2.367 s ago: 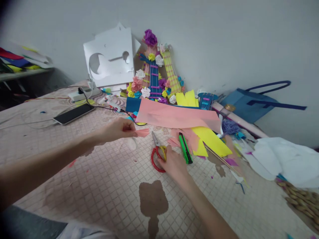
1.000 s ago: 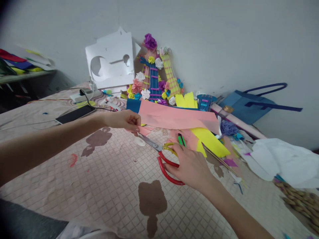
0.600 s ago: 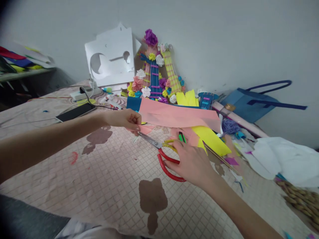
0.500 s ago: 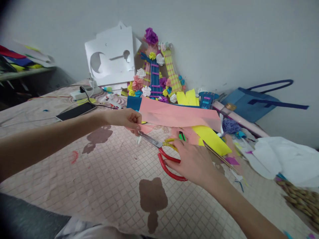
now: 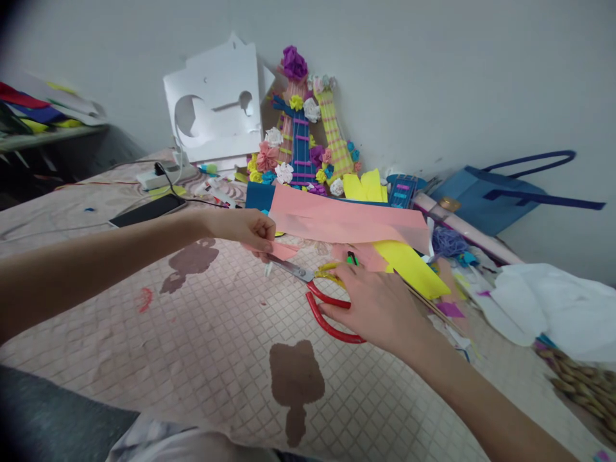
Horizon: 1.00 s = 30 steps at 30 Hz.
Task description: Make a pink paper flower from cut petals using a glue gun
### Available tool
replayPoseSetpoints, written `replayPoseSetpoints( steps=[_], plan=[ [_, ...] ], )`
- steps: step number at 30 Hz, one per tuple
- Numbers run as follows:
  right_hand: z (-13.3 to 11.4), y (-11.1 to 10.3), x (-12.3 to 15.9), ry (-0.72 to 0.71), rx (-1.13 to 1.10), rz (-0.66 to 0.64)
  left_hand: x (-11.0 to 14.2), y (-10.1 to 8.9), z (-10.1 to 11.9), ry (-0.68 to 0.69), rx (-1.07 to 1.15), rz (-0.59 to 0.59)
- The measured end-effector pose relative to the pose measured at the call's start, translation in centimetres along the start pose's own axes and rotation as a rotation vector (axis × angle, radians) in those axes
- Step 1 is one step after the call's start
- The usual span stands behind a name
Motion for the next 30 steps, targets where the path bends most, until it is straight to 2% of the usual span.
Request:
replayPoseSetpoints(
  steps=[6, 12, 17, 24, 30],
  plan=[
    [0.3, 0.5, 0.0, -0.036, -0.164, -0.012, -0.2, 0.0, 0.0, -0.016, 0.018, -0.074],
    [0.5, 1.1, 0.1, -0.034, -0.278, -0.085, -0.3, 0.3, 0.3, -0.052, 0.035, -0.08],
    [0.2, 1.1, 0.1, -0.017, -0.304, -0.099, -0.5, 0.3, 0.2, -0.092, 0.024, -0.053],
    [0.1, 1.6, 0.2, -0.028, -0.308, -0.078, -0.8, 0.0, 0.0, -0.085, 0.021, -0.074],
    [-0.1, 3.7, 1.2, 0.031, -0.239, -0.029, -1.2, -0.1, -0.9, -0.081, 0.052, -0.056]
  ],
)
Point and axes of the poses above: each hand's wrist, its own x-axis away from the middle knuckle, its own y-axis out of the palm, z = x × y, the point moved 3 cm from there along -x, towards the middle knuckle, and after that the axes turned 4 degrees about z, right-handed, at the moved point
